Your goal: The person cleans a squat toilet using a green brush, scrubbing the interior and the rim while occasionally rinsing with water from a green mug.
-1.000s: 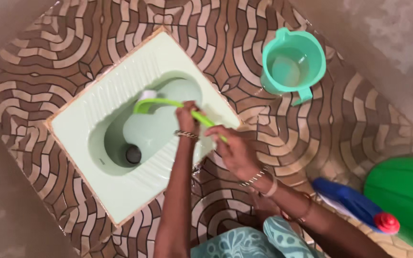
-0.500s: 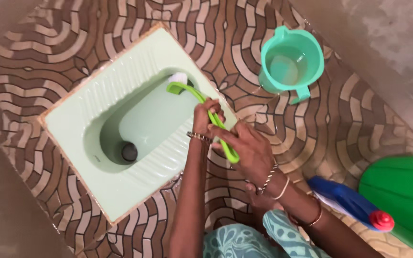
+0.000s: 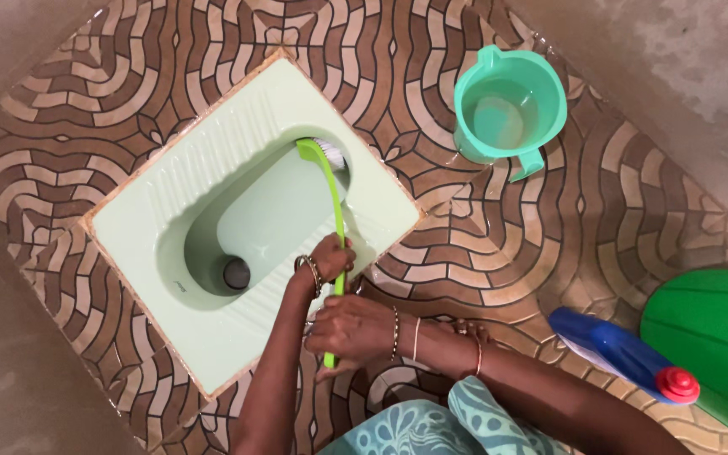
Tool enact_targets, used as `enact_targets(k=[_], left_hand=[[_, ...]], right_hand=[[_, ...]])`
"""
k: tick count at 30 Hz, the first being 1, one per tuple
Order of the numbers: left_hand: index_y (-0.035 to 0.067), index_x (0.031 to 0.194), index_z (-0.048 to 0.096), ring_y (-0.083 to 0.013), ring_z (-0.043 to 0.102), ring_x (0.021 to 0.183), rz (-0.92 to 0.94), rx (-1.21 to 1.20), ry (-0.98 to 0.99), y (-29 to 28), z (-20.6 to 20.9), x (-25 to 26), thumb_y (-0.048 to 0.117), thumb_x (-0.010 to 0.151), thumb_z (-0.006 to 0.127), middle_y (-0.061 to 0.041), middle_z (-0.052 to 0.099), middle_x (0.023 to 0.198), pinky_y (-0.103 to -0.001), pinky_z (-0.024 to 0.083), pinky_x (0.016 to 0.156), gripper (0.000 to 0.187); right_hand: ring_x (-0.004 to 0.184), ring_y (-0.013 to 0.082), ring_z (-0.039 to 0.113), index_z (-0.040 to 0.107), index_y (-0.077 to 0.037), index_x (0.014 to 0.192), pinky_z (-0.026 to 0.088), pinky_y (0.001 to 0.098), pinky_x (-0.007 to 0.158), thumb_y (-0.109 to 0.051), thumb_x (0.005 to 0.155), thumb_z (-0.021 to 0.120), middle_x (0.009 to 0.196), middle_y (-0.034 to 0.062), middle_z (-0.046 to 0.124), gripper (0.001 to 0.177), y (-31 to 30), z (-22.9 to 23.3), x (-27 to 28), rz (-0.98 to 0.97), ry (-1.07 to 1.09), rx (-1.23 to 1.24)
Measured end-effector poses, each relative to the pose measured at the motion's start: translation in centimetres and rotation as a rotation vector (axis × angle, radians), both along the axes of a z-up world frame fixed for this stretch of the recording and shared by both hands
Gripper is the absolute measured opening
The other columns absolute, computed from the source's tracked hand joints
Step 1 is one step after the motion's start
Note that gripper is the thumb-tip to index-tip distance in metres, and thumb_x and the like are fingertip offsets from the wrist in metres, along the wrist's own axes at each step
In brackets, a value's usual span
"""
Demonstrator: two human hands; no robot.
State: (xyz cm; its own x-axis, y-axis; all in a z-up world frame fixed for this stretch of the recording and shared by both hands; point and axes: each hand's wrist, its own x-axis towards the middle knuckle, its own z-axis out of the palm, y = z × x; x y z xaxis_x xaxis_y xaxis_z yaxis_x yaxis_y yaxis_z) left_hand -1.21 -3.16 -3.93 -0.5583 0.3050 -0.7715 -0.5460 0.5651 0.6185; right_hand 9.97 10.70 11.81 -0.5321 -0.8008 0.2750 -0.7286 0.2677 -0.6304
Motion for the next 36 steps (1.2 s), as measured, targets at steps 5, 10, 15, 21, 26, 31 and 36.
enact_targets(k=[5, 10, 15, 21, 26, 31, 36], left_hand=[[-0.002, 0.103, 0.059, -0.0241, 0.063, 0.061, -0.195, -0.046, 0.053, 0.9, 2.5, -0.2, 0.018, 0.08, 0.06, -0.011, 0.066, 0.075, -0.037, 0.052, 0.054, 0.031], [-0.006, 0.096, 0.067, -0.0193, 0.064, 0.064, -0.406, -0.086, 0.071, -1.2, 3.7, -1.1, 0.021, 0.084, 0.064, -0.009, 0.069, 0.074, -0.034, 0.051, 0.057, 0.03], [-0.001, 0.1, 0.058, -0.024, 0.061, 0.058, -0.084, -0.009, -0.141, -0.4, 2.2, -1.9, 0.013, 0.083, 0.061, -0.007, 0.06, 0.07, -0.043, 0.057, 0.054, 0.023], [0.002, 0.097, 0.06, -0.0188, 0.064, 0.059, -0.05, 0.133, 0.235, 0.1, -0.2, 0.9, 0.017, 0.091, 0.065, -0.006, 0.064, 0.068, -0.034, 0.054, 0.052, 0.017], [0.002, 0.097, 0.057, -0.0206, 0.056, 0.048, 0.148, 0.163, 0.052, 0.5, 3.2, 0.3, 0.014, 0.09, 0.061, -0.005, 0.057, 0.064, -0.039, 0.053, 0.039, 0.015], [0.0, 0.102, 0.056, -0.0172, 0.054, 0.049, 0.301, 0.264, 0.013, 2.2, 2.9, 0.1, 0.011, 0.088, 0.061, -0.004, 0.054, 0.064, -0.039, 0.053, 0.038, 0.018], [-0.001, 0.106, 0.055, -0.0174, 0.053, 0.047, 0.385, 0.26, 0.006, 3.2, 1.8, 0.1, 0.011, 0.087, 0.06, -0.004, 0.054, 0.064, -0.039, 0.052, 0.038, 0.022]], right_hand=[[0.085, 0.0248, 0.065, 0.064, -0.008, 0.084, 0.048, 0.0405, 0.091, -0.029, 0.076, 0.076, 0.076, 0.0083, 0.065, 0.025, -1.7, 0.7, 1.5, -0.198, 0.124, 0.059], [0.087, 0.0241, 0.064, 0.062, -0.008, 0.087, 0.047, 0.04, 0.09, -0.022, 0.081, 0.076, 0.08, 0.0079, 0.065, 0.021, -4.0, 1.8, 2.2, -0.3, -0.034, -0.066], [0.086, 0.0238, 0.063, 0.061, -0.006, 0.086, 0.046, 0.0388, 0.086, -0.022, 0.072, 0.08, 0.081, 0.0077, 0.065, 0.029, -2.9, -0.3, 0.2, -0.199, -0.003, -0.014], [0.088, 0.0226, 0.064, 0.062, -0.011, 0.087, 0.046, 0.0379, 0.087, -0.024, 0.065, 0.08, 0.079, 0.0038, 0.063, 0.031, -1.7, -3.2, 1.6, -0.07, 0.159, -0.008], [0.083, 0.0224, 0.066, 0.058, -0.013, 0.085, 0.048, 0.0367, 0.085, -0.026, 0.073, 0.08, 0.075, 0.0026, 0.061, 0.028, -1.7, -3.7, -0.8, 0.129, 0.176, 0.015], [0.079, 0.0229, 0.067, 0.055, -0.013, 0.083, 0.049, 0.0361, 0.079, -0.025, 0.062, 0.081, 0.07, 0.002, 0.06, 0.036, 0.4, -2.5, -2.2, 0.176, 0.172, 0.0], [0.08, 0.0229, 0.067, 0.052, -0.012, 0.082, 0.048, 0.0368, 0.076, -0.025, 0.057, 0.081, 0.069, 0.0018, 0.06, 0.041, 1.8, -2.0, -2.4, 0.193, 0.187, 0.006]])
